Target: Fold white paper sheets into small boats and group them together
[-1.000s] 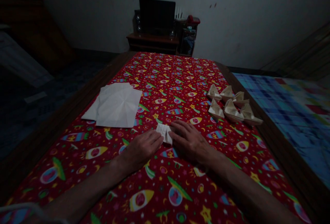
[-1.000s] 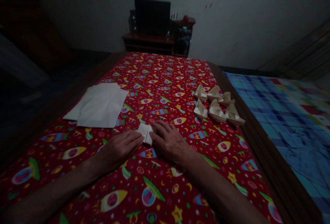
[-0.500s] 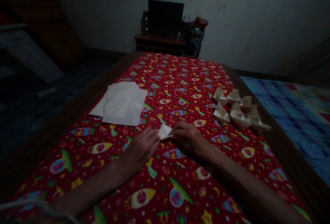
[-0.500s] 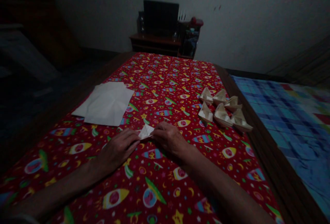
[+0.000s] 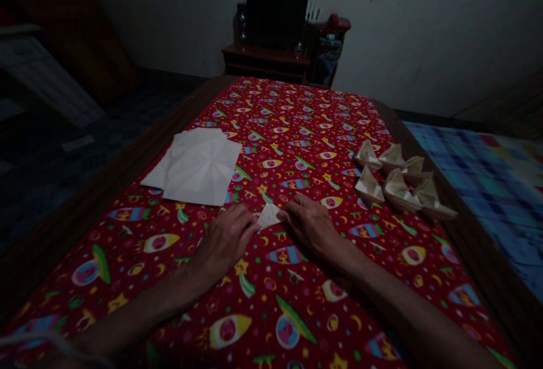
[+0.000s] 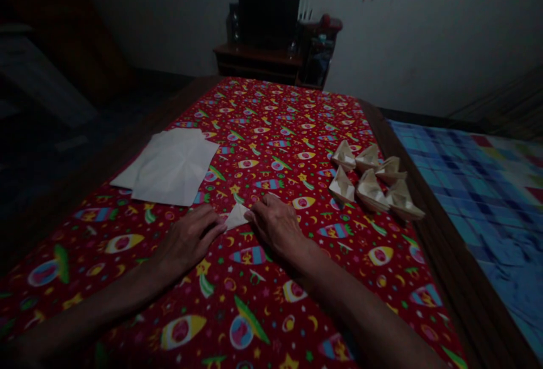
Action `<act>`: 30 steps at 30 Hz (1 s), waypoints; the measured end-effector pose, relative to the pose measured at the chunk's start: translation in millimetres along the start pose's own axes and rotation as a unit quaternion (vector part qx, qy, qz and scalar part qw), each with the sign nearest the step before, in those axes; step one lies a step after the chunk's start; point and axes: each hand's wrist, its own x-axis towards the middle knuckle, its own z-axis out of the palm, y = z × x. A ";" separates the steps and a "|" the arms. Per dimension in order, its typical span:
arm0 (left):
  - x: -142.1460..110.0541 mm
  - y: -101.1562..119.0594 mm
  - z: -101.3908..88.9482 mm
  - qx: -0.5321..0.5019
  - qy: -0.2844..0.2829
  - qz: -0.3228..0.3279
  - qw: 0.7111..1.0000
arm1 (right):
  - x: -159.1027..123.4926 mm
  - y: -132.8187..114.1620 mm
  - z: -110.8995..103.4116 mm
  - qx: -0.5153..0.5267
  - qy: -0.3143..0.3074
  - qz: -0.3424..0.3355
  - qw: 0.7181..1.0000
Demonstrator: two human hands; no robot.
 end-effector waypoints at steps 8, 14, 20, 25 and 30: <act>4.8 1.8 -2.2 -0.090 -0.010 -0.078 0.993 | 2.5 6.4 7.4 -0.016 0.001 -0.015 1.000; 7.4 0.7 -6.7 -0.093 -0.043 -0.074 0.992 | 4.4 2.5 5.8 -0.020 -0.003 0.007 1.000; 9.2 3.4 -10.3 -0.064 -0.067 -0.081 0.992 | 5.0 1.0 7.2 -0.018 0.006 0.014 1.000; 8.5 6.3 -8.1 -0.003 -0.060 -0.055 0.997 | 6.0 0.6 7.8 -0.028 0.012 0.014 0.999; 6.9 4.9 -3.9 0.031 -0.037 -0.032 0.998 | 7.4 0.7 7.0 -0.030 0.011 0.007 0.999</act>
